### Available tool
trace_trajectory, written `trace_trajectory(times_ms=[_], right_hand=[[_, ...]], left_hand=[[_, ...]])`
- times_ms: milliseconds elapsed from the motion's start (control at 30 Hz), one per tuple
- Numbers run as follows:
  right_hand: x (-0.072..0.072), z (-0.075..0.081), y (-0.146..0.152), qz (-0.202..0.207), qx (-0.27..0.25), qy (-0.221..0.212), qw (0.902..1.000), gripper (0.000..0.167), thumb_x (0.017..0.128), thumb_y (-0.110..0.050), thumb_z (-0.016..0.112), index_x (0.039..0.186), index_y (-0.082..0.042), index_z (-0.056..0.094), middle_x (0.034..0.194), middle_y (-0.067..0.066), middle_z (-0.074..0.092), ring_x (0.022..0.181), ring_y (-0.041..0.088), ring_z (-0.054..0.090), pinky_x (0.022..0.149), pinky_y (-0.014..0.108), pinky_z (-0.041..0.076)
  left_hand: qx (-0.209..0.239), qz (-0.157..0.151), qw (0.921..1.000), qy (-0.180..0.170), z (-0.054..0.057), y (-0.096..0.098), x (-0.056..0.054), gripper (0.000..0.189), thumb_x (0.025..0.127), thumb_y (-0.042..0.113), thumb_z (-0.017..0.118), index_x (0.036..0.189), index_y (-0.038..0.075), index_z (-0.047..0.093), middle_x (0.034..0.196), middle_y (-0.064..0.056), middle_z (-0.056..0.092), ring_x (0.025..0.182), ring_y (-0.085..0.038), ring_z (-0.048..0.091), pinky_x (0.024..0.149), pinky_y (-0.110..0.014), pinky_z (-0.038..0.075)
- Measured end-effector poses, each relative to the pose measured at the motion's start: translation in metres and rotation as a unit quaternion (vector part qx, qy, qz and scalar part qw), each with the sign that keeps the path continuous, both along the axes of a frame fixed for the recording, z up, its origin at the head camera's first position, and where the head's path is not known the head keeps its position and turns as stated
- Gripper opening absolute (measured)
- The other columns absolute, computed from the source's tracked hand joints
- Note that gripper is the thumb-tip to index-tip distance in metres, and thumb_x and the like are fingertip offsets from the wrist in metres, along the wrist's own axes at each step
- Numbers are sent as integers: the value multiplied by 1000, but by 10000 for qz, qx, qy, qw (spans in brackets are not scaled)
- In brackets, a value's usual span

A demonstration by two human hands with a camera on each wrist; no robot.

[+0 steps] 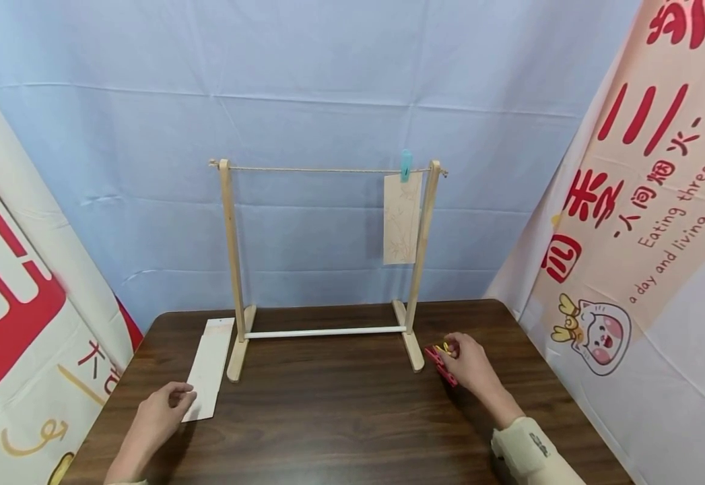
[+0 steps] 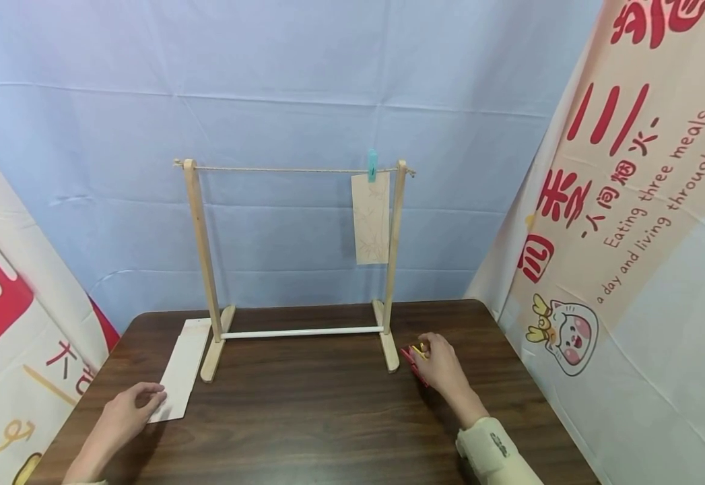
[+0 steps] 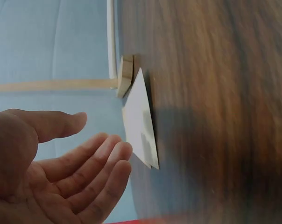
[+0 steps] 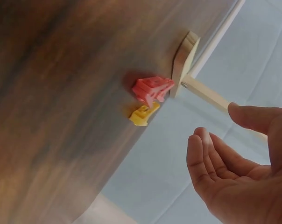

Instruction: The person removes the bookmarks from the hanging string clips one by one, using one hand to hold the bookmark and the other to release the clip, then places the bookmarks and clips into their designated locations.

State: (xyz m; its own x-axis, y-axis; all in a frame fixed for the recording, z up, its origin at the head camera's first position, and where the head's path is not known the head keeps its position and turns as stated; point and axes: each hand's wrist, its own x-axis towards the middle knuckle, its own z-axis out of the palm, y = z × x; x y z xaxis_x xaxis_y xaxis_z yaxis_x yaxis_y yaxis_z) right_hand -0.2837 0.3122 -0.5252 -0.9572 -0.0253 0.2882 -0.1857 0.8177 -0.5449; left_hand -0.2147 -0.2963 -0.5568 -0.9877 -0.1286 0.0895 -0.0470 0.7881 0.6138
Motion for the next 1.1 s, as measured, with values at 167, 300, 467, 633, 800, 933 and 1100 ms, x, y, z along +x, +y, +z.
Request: trace_trajectory(times_ms=[167,300,467,633,800,933,1100], right_hand=[[0,9,-2,105,-134,101,9998,30,96,-7,80,119,9,70,95,14,68,82,22,65,72,36,55],[0,18,-2,153,-162,28,9997,31,99,-10,78,123,7,69,96,10,68,83,19,64,73,36,55],[-1,28,-2,222,-278,40,9994,32,100,-10,77,125,7,68,100,12,68,85,19,65,74,34,56],[-1,38,-5,250,-308,222,9990,30,101,-10,77,124,6,68,103,15,68,87,21,66,75,32,56],[-3,47,-9,332,-338,438,9979,30,101,-10,77,125,6,69,105,16,69,91,26,68,77,33,57],[-6,54,-12,403,-363,515,9972,32,102,-12,76,126,6,69,106,16,69,92,26,68,78,33,57],[-11,60,-15,458,-342,602,9965,32,102,-13,76,128,5,69,107,17,69,92,25,68,80,39,59]], left_hand=[[42,-19,9998,177,5,10,-2,29,104,20,71,121,-3,73,102,-12,78,97,-33,73,86,-51,55],[191,-110,9993,290,10,19,-3,28,104,18,72,122,-3,73,104,-14,79,97,-34,75,90,-52,57],[332,-255,9986,331,15,27,-6,29,105,18,72,125,-3,72,107,-15,78,101,-35,76,93,-53,58],[368,-349,9981,348,22,33,-10,32,105,21,71,128,-2,71,112,-19,78,105,-39,75,94,-56,58],[436,-488,9968,453,31,41,-14,35,106,22,71,131,-2,70,115,-19,78,108,-38,75,95,-54,59],[527,-591,9957,480,38,50,-17,35,107,23,70,133,-1,70,116,-16,77,110,-36,74,96,-52,59],[594,-680,9944,551,46,59,-20,36,108,24,69,135,-1,69,119,-15,76,112,-35,73,96,-51,59]])
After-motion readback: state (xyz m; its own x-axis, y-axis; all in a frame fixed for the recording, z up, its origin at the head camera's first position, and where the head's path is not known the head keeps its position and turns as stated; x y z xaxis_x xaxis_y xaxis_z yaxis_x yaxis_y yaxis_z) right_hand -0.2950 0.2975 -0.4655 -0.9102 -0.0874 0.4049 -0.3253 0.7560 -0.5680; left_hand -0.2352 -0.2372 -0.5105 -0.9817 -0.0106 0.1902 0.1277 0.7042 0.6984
